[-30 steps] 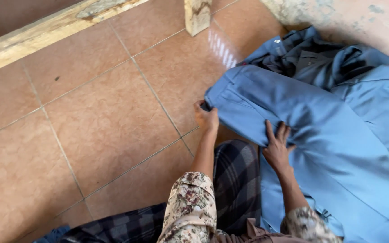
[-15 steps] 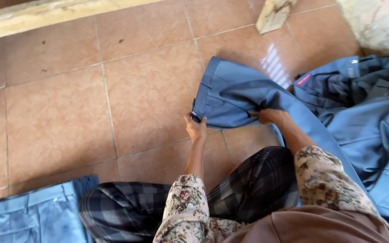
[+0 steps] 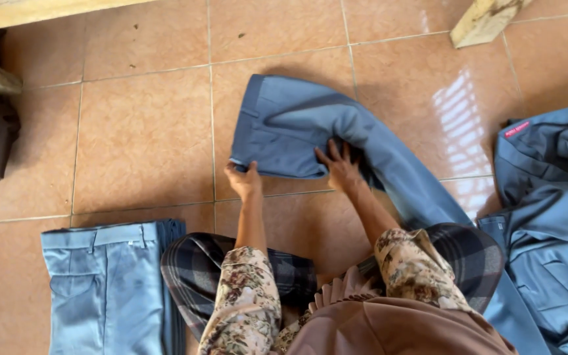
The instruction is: The person sits on a tiled floor and folds several pairs of blue trousers by hand. They smooth each pair, fold the legs together, and then fold the garment into a compact rectangle, stacking the finished items to the side.
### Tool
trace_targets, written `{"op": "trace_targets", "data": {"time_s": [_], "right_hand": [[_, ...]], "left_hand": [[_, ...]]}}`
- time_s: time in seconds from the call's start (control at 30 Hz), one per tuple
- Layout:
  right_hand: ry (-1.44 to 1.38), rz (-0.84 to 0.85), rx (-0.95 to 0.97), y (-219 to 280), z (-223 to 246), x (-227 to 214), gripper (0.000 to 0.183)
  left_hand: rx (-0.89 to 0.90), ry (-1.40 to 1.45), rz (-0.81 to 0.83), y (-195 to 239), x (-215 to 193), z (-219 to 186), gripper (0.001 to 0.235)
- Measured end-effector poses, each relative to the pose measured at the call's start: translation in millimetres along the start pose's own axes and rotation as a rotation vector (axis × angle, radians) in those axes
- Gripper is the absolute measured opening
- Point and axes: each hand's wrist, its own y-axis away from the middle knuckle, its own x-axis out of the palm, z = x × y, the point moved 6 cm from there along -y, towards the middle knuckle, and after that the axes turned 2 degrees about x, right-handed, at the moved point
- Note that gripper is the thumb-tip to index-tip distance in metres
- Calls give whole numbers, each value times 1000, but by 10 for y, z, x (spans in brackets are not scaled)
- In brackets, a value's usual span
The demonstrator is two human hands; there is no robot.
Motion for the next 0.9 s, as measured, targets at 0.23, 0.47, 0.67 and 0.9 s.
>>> {"op": "trace_targets", "data": {"time_s": [0.23,0.47,0.67,0.9], "right_hand": [[147,-116,-193,733,954,-62,92],[99,11,-41,1087,983,132,71],[-171,-305,-57,938,850,-60,28],[-335,-313,-2,922,917,120,21]], "left_hand": [[82,-154,-254,-900,-959,792,54],[57,-128,-305,-1449,-1577,462,64],[-507,135,-16,-263,-1473,-271,107],[-1000,687,549,1791,-860,-1613,121]]}}
